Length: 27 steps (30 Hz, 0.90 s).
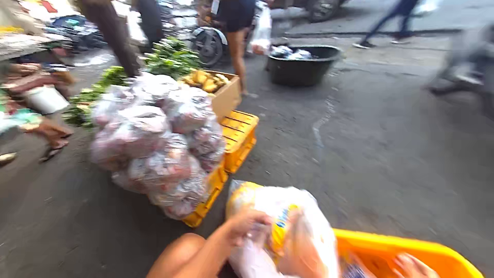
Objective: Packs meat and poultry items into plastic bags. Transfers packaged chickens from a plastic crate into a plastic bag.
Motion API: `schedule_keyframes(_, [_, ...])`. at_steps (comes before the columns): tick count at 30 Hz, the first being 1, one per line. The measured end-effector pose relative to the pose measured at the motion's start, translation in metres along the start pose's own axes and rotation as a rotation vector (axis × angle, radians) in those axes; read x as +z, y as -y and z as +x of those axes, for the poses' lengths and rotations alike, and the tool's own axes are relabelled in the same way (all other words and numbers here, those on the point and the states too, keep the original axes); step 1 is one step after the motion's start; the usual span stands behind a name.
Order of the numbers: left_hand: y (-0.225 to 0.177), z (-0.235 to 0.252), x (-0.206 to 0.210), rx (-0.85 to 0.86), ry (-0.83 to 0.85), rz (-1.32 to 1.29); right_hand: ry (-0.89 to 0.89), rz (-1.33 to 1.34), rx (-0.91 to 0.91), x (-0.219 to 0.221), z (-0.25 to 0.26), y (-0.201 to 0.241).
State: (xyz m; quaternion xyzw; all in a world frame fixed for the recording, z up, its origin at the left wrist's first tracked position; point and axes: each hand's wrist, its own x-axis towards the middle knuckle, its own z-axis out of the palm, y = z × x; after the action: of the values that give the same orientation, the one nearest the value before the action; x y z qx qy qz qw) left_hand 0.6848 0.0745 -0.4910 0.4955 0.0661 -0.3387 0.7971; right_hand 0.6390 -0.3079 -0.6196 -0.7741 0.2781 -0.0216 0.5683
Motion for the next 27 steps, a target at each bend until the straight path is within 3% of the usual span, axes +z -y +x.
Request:
schedule_keyframes(2, [0.001,0.000,0.002,-0.010,-0.018,0.016,-0.109,-0.279,0.000,-0.021,0.024,-0.105])
schedule_keyframes(4, [0.003,0.002,0.004,-0.011,-0.058,0.037,-0.061,-0.579,0.169,-0.004,0.019,-0.149])
schedule_keyframes(6, [0.005,0.007,0.007,-0.004,-0.082,0.034,-0.034,-0.778,0.268,0.023,0.015,-0.159])
schedule_keyframes(8, [0.006,0.009,0.009,-0.001,-0.104,0.034,-0.086,-0.801,0.275,0.037,0.019,-0.164])
schedule_keyframes(13, [0.003,0.013,0.018,-0.011,-0.173,0.074,0.038,-0.920,0.328,0.032,0.021,-0.159])
schedule_keyframes(19, [0.007,0.032,0.022,-0.003,-0.061,0.090,0.043,-0.630,0.709,0.032,-0.023,-0.160])
schedule_keyframes(24, [0.001,0.036,0.030,0.000,-0.079,0.101,0.027,-0.522,0.724,0.045,-0.044,-0.169])
schedule_keyframes(27, [-0.001,0.037,0.028,0.003,-0.087,0.080,-0.073,-0.191,0.738,0.036,-0.059,-0.189])
